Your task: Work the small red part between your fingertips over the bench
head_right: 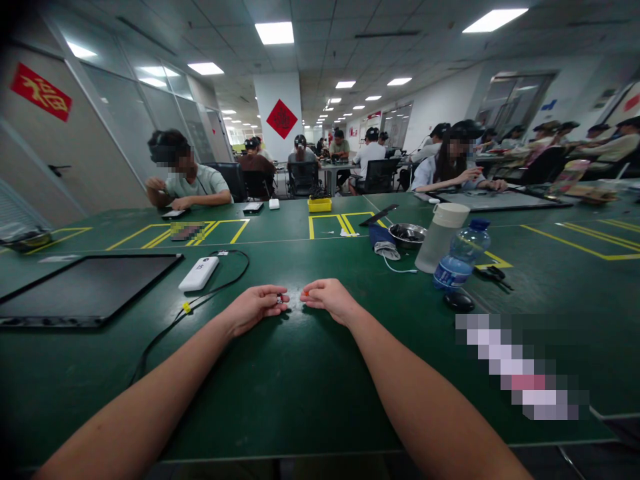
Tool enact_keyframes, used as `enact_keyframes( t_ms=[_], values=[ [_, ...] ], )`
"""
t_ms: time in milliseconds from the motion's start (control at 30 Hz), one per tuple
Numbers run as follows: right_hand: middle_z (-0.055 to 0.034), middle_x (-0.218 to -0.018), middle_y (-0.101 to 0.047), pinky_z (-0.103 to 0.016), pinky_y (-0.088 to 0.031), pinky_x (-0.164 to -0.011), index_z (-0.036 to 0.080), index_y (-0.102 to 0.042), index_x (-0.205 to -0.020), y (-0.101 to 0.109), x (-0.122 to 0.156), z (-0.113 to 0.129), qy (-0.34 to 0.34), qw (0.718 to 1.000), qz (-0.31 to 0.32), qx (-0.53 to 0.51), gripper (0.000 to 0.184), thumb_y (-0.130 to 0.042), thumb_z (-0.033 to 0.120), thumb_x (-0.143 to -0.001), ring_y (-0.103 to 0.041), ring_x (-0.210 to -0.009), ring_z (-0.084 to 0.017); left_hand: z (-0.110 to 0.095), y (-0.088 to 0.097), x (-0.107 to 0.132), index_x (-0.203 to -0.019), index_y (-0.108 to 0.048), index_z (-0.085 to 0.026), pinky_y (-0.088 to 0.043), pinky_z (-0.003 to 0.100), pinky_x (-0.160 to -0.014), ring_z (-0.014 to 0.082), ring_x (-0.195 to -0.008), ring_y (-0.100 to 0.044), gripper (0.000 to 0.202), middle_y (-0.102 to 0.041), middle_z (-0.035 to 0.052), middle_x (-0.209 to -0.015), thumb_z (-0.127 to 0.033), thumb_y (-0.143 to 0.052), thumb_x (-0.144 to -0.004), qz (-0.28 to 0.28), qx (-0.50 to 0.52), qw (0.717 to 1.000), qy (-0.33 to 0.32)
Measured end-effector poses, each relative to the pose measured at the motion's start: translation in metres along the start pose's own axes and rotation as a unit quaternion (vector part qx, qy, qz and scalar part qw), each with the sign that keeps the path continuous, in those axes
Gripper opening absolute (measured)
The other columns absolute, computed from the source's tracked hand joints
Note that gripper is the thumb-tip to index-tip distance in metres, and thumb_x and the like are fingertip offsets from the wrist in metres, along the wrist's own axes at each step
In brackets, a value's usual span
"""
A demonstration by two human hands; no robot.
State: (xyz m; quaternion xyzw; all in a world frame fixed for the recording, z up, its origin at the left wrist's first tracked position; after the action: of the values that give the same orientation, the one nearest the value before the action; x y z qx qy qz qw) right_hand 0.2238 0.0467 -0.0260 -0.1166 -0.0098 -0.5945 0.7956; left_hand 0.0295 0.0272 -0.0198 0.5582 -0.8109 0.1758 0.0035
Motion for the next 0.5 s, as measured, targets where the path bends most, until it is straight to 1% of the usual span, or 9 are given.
enact_keyframes(
  t_ms=[133, 300, 367, 500],
  values=[
    [-0.0125, -0.087, -0.069, -0.027, -0.057, -0.070, 0.010, -0.063, -0.083, -0.001, 0.000, 0.000, 0.001, 1.000, 0.005, -0.006, 0.013, -0.063, 0.006, -0.071, -0.069, -0.080, -0.019, 0.000, 0.001, 0.000, -0.107, -0.060, -0.009, -0.055, 0.024, -0.066, 0.0150, -0.074, -0.067, 0.030, -0.064, 0.0174, -0.101, -0.005, -0.060, -0.078, -0.002, -0.002, 1.000, -0.004],
    [-0.0096, -0.083, -0.067, -0.027, -0.057, -0.070, 0.010, -0.063, -0.081, -0.004, 0.002, 0.002, 0.014, 1.000, 0.021, -0.007, 0.012, -0.067, 0.009, -0.070, -0.069, -0.075, -0.018, 0.001, 0.006, -0.004, -0.099, -0.061, -0.009, -0.054, 0.019, -0.061, 0.0099, -0.064, -0.064, 0.025, -0.064, 0.0132, -0.094, 0.001, -0.053, -0.077, -0.006, 0.002, 1.000, -0.021],
    [-0.0102, -0.083, -0.068, -0.028, -0.056, -0.071, 0.010, -0.064, -0.081, -0.006, 0.003, 0.003, 0.016, 0.999, 0.027, -0.011, 0.010, -0.066, 0.010, -0.071, -0.069, -0.076, -0.018, 0.001, 0.008, -0.004, -0.098, -0.061, -0.008, -0.054, 0.020, -0.061, 0.0103, -0.064, -0.064, 0.027, -0.064, 0.0125, -0.092, 0.003, -0.051, -0.076, -0.016, 0.006, 1.000, -0.021],
    [-0.0143, -0.088, -0.069, -0.029, -0.056, -0.075, 0.009, -0.064, -0.084, -0.008, 0.003, 0.003, 0.010, 0.998, 0.045, -0.034, 0.010, -0.063, 0.016, -0.078, -0.068, -0.083, -0.020, -0.005, 0.014, -0.003, -0.101, -0.060, -0.007, -0.055, 0.026, -0.067, 0.0149, -0.070, -0.066, 0.029, -0.064, 0.0160, -0.095, 0.002, -0.049, -0.076, -0.028, 0.027, 0.999, -0.015]
  ],
)
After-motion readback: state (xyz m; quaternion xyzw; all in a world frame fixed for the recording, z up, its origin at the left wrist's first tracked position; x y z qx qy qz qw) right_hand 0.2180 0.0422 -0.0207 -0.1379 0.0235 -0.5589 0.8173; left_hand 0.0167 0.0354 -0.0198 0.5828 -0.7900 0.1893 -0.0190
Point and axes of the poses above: each hand's wrist, its own x-axis away from the middle knuckle, its own y-axis out of the back of the hand, z = x × y, the point moved 4 cm from there along -x, towards the middle knuckle
